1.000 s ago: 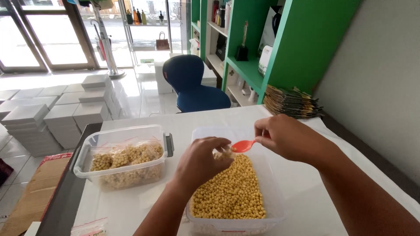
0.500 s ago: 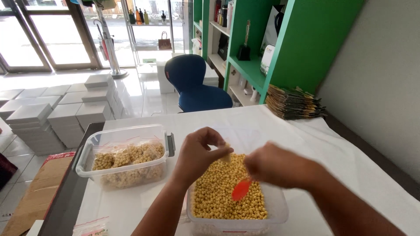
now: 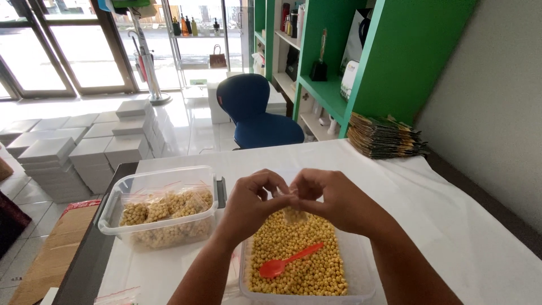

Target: Packaging small yellow beads into individual plastic zip-lock bags using a small spoon.

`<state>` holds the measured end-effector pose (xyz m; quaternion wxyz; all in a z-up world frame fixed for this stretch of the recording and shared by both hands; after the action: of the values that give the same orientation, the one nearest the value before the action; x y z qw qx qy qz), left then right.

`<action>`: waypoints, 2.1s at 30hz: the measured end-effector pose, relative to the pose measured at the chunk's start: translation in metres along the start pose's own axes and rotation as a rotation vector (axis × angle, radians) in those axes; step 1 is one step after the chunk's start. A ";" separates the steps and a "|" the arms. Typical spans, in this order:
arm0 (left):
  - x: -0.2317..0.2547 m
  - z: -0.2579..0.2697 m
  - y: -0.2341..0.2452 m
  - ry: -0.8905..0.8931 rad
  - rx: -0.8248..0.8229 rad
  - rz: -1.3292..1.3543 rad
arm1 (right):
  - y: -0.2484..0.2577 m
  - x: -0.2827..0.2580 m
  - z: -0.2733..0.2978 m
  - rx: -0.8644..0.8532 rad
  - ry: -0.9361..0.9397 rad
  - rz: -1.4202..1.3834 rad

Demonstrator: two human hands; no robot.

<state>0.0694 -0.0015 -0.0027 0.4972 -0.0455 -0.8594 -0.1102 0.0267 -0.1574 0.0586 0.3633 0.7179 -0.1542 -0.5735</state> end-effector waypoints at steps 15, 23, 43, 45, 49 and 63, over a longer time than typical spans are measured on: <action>0.010 -0.003 0.003 0.069 0.057 0.003 | 0.016 0.013 -0.001 0.222 0.158 -0.085; 0.013 -0.002 0.005 0.163 0.109 -0.091 | 0.020 0.026 -0.006 0.249 0.151 0.003; 0.011 0.001 -0.006 -0.011 0.054 -0.232 | 0.006 0.022 -0.008 0.172 0.209 0.016; 0.011 0.000 -0.007 -0.029 0.042 -0.267 | 0.007 0.022 -0.008 0.172 0.214 0.040; 0.017 0.001 -0.009 -0.043 0.020 -0.277 | 0.005 0.017 -0.007 0.166 0.247 0.075; 0.008 0.004 0.003 -0.051 -0.046 0.089 | 0.010 0.033 -0.009 0.238 0.123 -0.010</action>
<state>0.0631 0.0020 0.0026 0.4785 -0.0981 -0.8661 -0.1067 0.0464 -0.1821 0.0429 0.2815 0.7905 -0.1950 -0.5078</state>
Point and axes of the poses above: each hand's wrist, its own z-axis away from the middle knuckle, its own y-axis out of the back of the hand, x = y × z, the point moved 5 cm from there along -z, towards the middle knuckle
